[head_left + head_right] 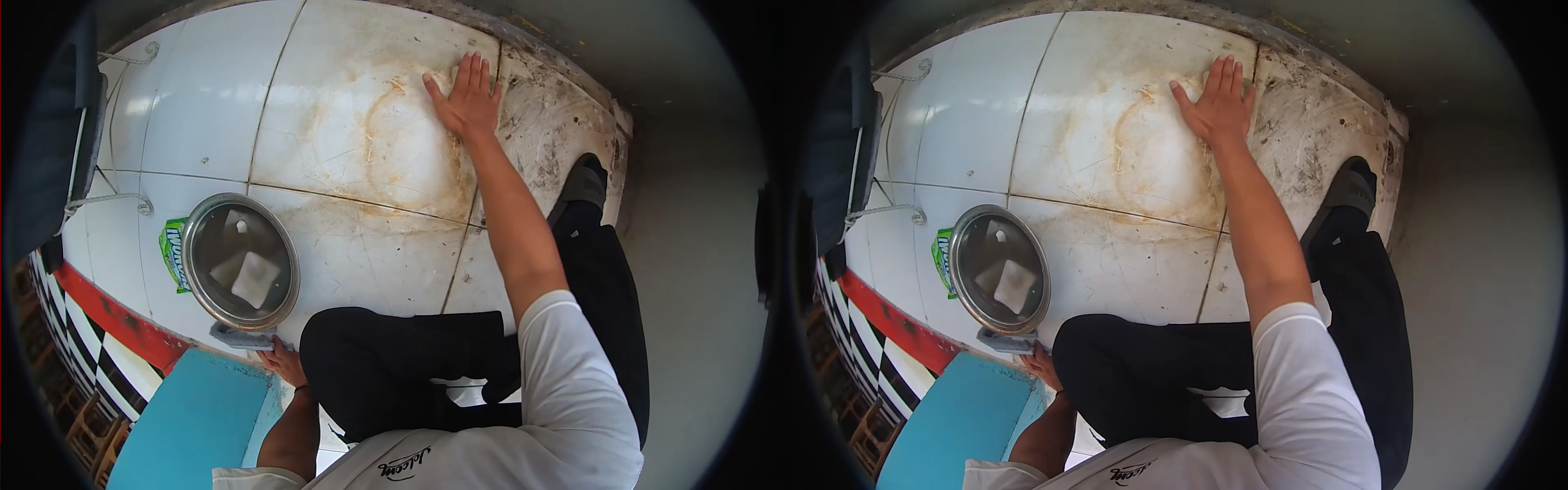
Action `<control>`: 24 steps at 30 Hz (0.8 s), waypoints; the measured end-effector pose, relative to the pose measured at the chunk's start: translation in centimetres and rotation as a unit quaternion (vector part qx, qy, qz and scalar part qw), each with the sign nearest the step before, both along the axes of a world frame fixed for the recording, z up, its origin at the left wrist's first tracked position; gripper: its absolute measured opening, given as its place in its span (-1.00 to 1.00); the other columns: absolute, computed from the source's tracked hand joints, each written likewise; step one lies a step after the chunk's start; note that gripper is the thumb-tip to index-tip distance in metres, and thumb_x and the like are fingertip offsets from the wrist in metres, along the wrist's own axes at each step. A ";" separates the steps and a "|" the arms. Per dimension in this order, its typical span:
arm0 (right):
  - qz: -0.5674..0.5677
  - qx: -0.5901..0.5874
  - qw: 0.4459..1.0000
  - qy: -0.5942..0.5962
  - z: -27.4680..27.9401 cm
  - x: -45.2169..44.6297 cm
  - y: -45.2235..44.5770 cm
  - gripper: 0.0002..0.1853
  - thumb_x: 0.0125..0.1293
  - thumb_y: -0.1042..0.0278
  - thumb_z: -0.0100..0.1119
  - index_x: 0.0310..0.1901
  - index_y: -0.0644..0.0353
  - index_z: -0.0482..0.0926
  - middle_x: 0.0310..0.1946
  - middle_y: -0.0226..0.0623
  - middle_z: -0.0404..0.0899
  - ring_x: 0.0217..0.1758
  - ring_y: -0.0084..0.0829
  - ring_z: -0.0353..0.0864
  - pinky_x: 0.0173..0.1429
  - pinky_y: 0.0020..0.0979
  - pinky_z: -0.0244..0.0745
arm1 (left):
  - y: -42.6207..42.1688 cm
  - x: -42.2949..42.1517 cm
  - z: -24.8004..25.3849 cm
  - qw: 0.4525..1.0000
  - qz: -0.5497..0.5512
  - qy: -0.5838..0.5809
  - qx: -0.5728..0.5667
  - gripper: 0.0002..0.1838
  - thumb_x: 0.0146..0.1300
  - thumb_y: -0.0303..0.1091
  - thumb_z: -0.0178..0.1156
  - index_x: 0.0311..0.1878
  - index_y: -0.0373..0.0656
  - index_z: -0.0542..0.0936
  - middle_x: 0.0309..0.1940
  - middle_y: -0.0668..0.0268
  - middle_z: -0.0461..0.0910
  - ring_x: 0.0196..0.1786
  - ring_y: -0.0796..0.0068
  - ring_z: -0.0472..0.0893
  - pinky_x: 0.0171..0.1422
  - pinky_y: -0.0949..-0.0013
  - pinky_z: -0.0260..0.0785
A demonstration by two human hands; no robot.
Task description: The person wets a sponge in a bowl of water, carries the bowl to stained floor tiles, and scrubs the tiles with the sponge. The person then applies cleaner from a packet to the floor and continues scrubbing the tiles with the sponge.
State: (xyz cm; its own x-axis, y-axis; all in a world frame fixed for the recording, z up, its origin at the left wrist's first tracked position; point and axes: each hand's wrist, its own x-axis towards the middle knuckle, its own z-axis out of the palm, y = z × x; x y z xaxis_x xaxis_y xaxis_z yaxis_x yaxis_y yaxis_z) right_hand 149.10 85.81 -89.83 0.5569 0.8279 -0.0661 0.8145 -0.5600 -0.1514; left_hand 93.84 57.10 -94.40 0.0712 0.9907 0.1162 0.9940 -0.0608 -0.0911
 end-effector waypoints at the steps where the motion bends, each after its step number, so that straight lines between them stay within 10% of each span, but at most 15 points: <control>1: -0.006 -0.014 1.000 0.007 0.3 1.5 1.7 0.09 0.35 -0.57 -0.36 0.59 0.23 -0.24 0.64 -0.15 -0.29 0.70 -0.26 -0.40 0.67 -0.01 -0.39 | 0.3 0.0 0.1 1.000 0.000 -0.006 -0.002 -0.42 0.40 -0.03 0.14 0.36 -0.06 0.25 0.28 -0.05 0.24 0.45 -0.21 0.16 0.46 -0.17 0.11; 13: 0.035 -0.012 0.999 0.014 1.9 -11.3 -13.8 0.07 0.34 -0.42 -0.05 0.57 0.31 -0.13 0.61 -0.02 -0.15 0.69 -0.14 -0.25 0.65 -0.02 -0.28 | 0.1 0.4 0.2 1.000 0.003 -0.006 -0.003 -0.45 0.40 -0.13 0.15 0.36 -0.05 0.24 0.29 -0.05 0.23 0.46 -0.21 0.14 0.47 -0.15 0.11; 18: 0.022 0.014 1.000 -0.001 0.1 -1.4 -2.4 0.10 0.34 -0.54 -0.25 0.57 0.30 -0.16 0.63 -0.07 -0.20 0.69 -0.17 -0.27 0.67 -0.08 -0.29 | -0.4 -0.6 -0.6 1.000 0.005 -0.009 -0.003 -0.47 0.41 -0.21 0.15 0.35 -0.07 0.24 0.29 -0.03 0.24 0.47 -0.20 0.13 0.48 -0.15 0.11; 24: -0.005 -0.036 0.999 -0.024 -0.4 11.3 8.4 0.11 0.32 -0.62 -0.45 0.59 0.22 -0.23 0.64 -0.16 -0.26 0.70 -0.29 -0.33 0.68 -0.14 -0.30 | -0.5 0.0 0.5 1.000 0.003 -0.020 -0.024 -0.31 0.38 0.14 0.09 0.38 -0.13 0.25 0.30 -0.08 0.22 0.46 -0.25 0.11 0.47 -0.23 0.05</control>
